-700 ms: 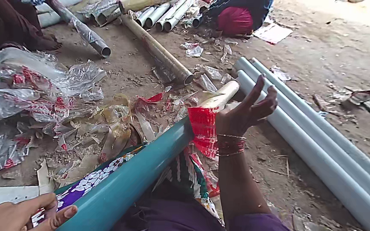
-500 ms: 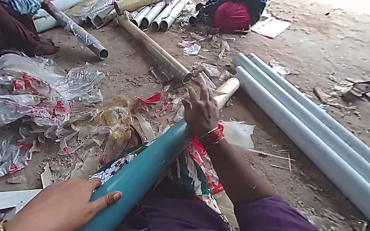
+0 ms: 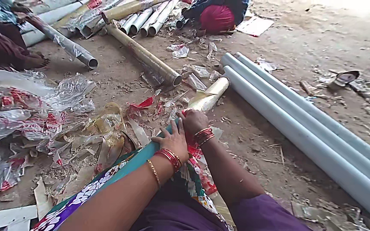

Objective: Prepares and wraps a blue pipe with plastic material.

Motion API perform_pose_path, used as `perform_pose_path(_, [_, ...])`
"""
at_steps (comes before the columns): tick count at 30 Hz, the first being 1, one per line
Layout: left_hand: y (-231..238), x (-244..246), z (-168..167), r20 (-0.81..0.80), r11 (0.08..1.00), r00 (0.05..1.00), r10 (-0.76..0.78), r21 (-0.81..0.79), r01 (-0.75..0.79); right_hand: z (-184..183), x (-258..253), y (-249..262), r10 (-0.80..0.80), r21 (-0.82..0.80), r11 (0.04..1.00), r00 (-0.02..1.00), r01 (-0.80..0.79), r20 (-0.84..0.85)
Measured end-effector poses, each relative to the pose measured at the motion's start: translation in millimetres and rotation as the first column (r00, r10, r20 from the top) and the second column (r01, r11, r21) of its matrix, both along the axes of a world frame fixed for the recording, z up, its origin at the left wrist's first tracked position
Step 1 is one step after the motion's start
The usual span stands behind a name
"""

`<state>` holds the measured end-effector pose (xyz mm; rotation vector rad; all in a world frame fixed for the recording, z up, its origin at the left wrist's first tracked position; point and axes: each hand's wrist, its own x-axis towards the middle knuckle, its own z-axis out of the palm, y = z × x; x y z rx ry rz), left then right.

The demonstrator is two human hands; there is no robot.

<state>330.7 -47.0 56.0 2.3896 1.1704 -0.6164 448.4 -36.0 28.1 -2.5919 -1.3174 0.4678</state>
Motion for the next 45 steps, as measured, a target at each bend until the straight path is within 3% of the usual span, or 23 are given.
perform_pose_path(3, [15.8,5.3,-28.7,-0.032,0.993,0.997,0.076,0.096,-0.072,0.6,7.5,3.6,0.021,-0.019,1.0,0.996,-0.022,-0.084])
perform_pose_path(7, [35.3,4.3,-31.4,-0.041,0.987,0.988,0.148,0.07,-0.145,2.0,9.3,0.4,-0.006,0.029,1.0,0.987,0.011,-0.162])
perform_pose_path(20, [49.9,-10.4,-32.3,0.034,0.993,0.992,0.122,-0.008,-0.121,-15.1,59.7,0.9,0.275,0.124,0.947,0.949,-0.295,0.154])
perform_pose_path(29, [57.9,-6.7,-29.2,0.021,0.99,0.99,0.142,-0.02,-0.142,-72.7,90.8,33.9,0.249,0.388,0.858,0.932,-0.338,0.262])
perform_pose_path(33, [55.2,-5.3,-28.1,0.047,0.988,0.987,0.156,-0.025,-0.155,-86.2,105.4,43.2,0.25,0.357,0.868,0.925,-0.344,0.285])
perform_pose_path(36, [68.1,-8.4,-32.4,0.038,0.988,0.987,0.154,-0.037,-0.152,-67.3,95.2,41.7,0.191,0.296,0.906,0.916,-0.303,0.351])
perform_pose_path(39, [79.6,-11.0,-28.2,-0.023,0.988,0.993,0.119,-0.096,-0.12,-44.2,62.1,18.0,-0.005,0.486,0.83,0.866,-0.275,0.499])
perform_pose_path(41, [83.1,-13.0,-26.4,-0.011,0.979,0.99,0.138,-0.148,-0.138,-36.4,31.2,-6.3,-0.114,0.61,0.759,0.875,-0.229,0.471])
perform_pose_path(45, [88.5,-19.2,-29.3,0.065,0.964,0.981,0.182,-0.208,-0.165,-62.8,-14.3,-37.8,-0.068,0.494,0.862,0.941,-0.111,0.33])
